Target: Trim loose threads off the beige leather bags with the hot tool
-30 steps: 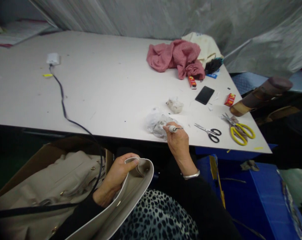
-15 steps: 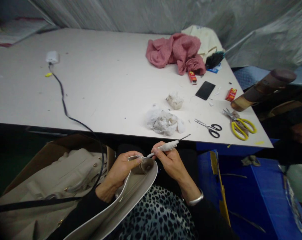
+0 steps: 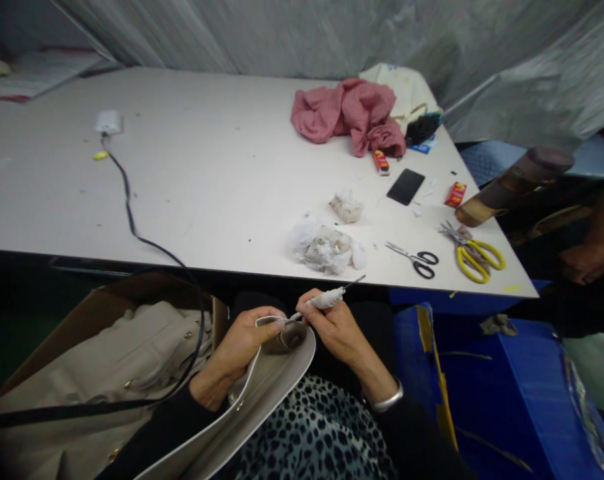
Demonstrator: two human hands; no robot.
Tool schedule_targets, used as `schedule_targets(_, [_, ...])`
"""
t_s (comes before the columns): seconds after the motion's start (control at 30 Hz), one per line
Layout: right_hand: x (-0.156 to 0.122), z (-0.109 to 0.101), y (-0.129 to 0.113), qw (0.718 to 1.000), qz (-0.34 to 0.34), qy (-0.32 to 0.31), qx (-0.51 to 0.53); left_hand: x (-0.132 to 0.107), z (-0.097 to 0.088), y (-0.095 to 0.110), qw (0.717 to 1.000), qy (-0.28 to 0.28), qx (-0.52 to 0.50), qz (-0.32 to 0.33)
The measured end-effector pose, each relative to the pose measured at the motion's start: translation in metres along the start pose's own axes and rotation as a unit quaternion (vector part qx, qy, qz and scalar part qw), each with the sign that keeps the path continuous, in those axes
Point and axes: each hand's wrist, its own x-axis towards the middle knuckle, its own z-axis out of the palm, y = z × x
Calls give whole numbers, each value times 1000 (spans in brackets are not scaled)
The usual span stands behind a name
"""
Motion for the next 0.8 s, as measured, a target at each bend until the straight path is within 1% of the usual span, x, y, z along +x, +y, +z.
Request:
schedule_targets(0.17, [-3,11,7,999,-19,30,-14,3,0,-2,1000,8,15,10])
schedule_targets(0.27, [-5,15,10,999,-28,38,-22,4,-1,-5,1000,-1,8,12])
schedule_targets(0.37, [-9,13,7,998,-51,20,-24,4,-2,-7,1000,-17,-1,11])
schedule_targets(0.47, [-14,6,1,994,-92,-28,-52,4,-3,-8,999,-35,-11,5])
schedule_targets(0.53, [-15,2,1,995,-91,-31,-39,5,-5,-9,999,-35,-25,0])
schedule_targets(0.57, [-15,0,2,996,-83,-12,-18,6,-6,-10,999,-29,-34,-1])
schedule_targets(0.63, [-14,-3,6,996,-65,60,30,7,-8,-11,999,-12,-44,4])
schedule_targets(0.73, [-11,-7,13,979,-67,183,60,7,-10,-11,999,20,-14,34])
schedule_targets(0.8, [-11,-9,15,966,-72,243,60,6,-11,-10,997,45,17,56])
